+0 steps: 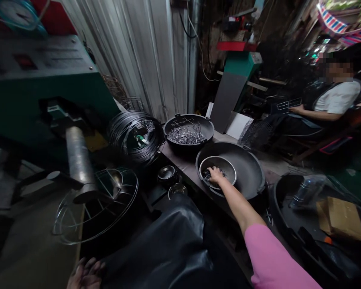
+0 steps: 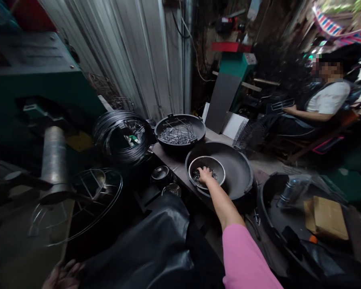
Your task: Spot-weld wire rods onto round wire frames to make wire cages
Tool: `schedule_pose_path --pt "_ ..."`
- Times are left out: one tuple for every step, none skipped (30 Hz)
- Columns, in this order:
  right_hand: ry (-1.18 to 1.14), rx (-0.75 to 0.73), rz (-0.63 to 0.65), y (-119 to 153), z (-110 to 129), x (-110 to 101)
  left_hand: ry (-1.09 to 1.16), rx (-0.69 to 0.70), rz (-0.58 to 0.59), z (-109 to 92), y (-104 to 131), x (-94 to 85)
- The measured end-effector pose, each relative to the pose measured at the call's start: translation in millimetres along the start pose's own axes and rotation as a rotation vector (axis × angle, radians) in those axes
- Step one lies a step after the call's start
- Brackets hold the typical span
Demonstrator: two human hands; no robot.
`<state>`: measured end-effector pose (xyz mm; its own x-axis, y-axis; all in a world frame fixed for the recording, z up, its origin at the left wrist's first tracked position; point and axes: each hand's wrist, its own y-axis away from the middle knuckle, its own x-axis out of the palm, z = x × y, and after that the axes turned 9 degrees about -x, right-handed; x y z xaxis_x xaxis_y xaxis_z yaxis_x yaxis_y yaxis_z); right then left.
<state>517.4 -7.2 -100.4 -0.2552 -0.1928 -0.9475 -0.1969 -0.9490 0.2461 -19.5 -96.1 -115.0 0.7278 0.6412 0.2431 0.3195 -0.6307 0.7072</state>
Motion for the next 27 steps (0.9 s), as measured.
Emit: schedule_pose_path --pt "-0.015 -0.006 -0.008 0 -1 1 0.007 0.007 0.005 0 1 0.8" --pt "-0.033 -0.016 -0.02 0 -2 1 0.015 0.017 0.009 0 2 1.8" --pt "-0.053 -0.025 -0.036 0 -4 2 0.022 0.027 0.01 0 4 3.0" --pt "-0.077 -0.032 -0.058 0 -7 1 0.027 0.032 0.011 0 6 4.0" --pt "-0.105 -0.035 -0.085 0 -10 1 0.031 0.036 0.009 0 7 4.8" --pt "-0.136 -0.034 -0.115 -1 -13 1 0.034 0.039 0.006 0 8 5.3" --pt "-0.172 -0.03 -0.149 -2 -17 0 0.034 0.038 0.007 0 9 5.4" --pt "-0.214 -0.025 -0.183 -2 -21 -1 0.035 0.042 0.01 0 9 5.2" --pt "-0.259 -0.019 -0.221 -2 -25 -1 0.037 0.048 0.016 0 10 4.6" --pt "-0.308 -0.012 -0.259 -2 -30 -2 0.041 0.057 0.021 1 10 3.7" --pt "-0.359 -0.005 -0.299 -2 -35 -2 0.046 0.069 0.026 1 10 2.6" --pt "-0.41 0.004 -0.338 -1 -39 -2 0.049 0.077 0.033 2 9 1.4" --pt "-0.463 0.012 -0.376 -1 -43 -2 0.053 0.086 0.039 2 9 0.1" --pt "-0.515 0.021 -0.41 0 -47 -1 0.053 0.091 0.043 3 8 -1.3" --pt "-0.567 0.03 -0.441 2 -50 0 0.052 0.095 0.047 3 8 -2.5" --pt "-0.618 0.04 -0.469 3 -53 1 0.048 0.102 0.052 4 8 -3.7" --pt "-0.667 0.049 -0.495 4 -55 3 0.043 0.109 0.058 4 8 -4.6" --pt "-0.712 0.059 -0.517 5 -57 4 0.039 0.116 0.063 4 9 -5.5" --pt "-0.754 0.068 -0.537 6 -59 6 0.035 0.125 0.069 4 10 -6.1" --pt "-0.795 0.076 -0.557 7 -60 7 0.034 0.132 0.072 3 11 -6.5" --pt "-0.836 0.084 -0.575 7 -62 7 0.033 0.137 0.074 3 12 -6.8" --pt "-0.879 0.092 -0.591 8 -63 8 0.033 0.139 0.073 3 14 -7.0" --pt "-0.924 0.1 -0.604 9 -64 7 0.032 0.143 0.072 3 15 -7.1" --pt "-0.972 0.107 -0.614 9 -66 7 0.027 0.153 0.074 3 16 -7.4" --pt "-1.022 0.114 -0.621 11 -67 6 0.019 0.166 0.079 3 17 -7.6" --pt "-1.073 0.121 -0.626 12 -68 5 0.014 0.181 0.085 4 17 -8.0" --pt "-1.122 0.128 -0.629 13 -68 4 0.011 0.192 0.091 5 17 -8.3"
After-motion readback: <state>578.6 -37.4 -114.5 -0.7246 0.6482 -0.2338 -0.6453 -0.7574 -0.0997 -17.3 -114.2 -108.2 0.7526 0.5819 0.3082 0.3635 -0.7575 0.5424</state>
